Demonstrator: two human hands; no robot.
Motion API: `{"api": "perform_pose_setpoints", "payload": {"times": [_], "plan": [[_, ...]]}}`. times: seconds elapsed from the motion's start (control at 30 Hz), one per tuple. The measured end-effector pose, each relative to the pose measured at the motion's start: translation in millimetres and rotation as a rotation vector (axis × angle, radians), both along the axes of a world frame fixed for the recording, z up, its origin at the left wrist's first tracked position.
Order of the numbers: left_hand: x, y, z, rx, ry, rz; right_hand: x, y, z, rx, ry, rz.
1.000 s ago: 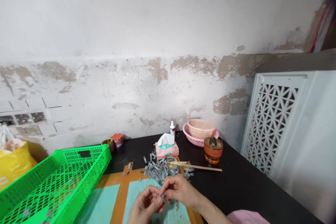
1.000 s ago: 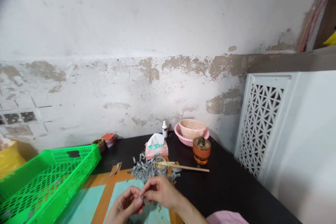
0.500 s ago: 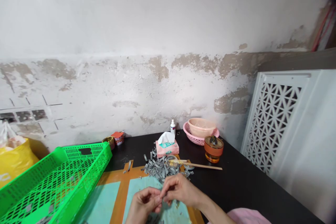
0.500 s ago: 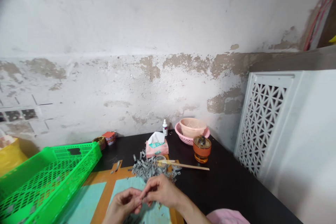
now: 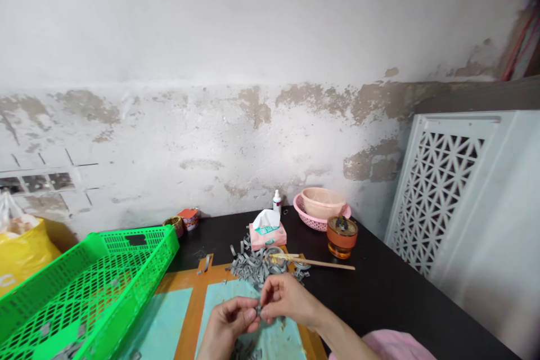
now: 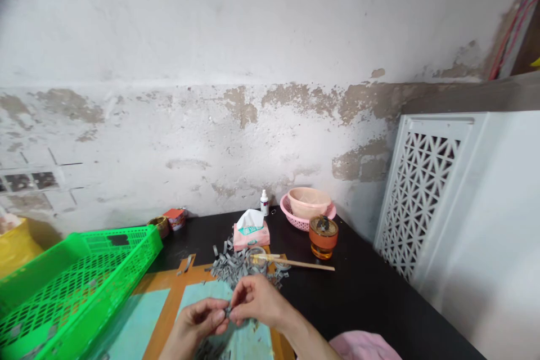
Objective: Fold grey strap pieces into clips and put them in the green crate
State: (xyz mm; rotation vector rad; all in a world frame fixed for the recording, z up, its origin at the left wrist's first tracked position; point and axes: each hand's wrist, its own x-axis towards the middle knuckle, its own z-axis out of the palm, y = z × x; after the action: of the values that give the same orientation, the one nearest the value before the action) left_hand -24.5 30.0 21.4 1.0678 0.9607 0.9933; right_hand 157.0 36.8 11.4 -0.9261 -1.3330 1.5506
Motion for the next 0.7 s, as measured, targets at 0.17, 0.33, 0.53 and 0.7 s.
{"api": "perform_pose_setpoints", "payload": {"times": [0.17,0.33,0.53,0.7], "plan": [[4.3,-1.9,1.5,0.085,0.051,0.015,-4.8,-0.9,3.6,-0.002,-0.019,-0.040],[7.9,-3.5,0.2,0.143,0.045,0.038,-8.5,0.2,-0.5,0.054,-0.055,-0.099],[5.2,-2.0,2.2,0.193,0.093,0.035,-11.0,-1.3,0.1,0.055,-0.016,-0.110],[4.9,-2.6,4.7,0.200,0.113,0.030,-10.6,-1.8,2.8,0.039,0.017,-0.087]]}}
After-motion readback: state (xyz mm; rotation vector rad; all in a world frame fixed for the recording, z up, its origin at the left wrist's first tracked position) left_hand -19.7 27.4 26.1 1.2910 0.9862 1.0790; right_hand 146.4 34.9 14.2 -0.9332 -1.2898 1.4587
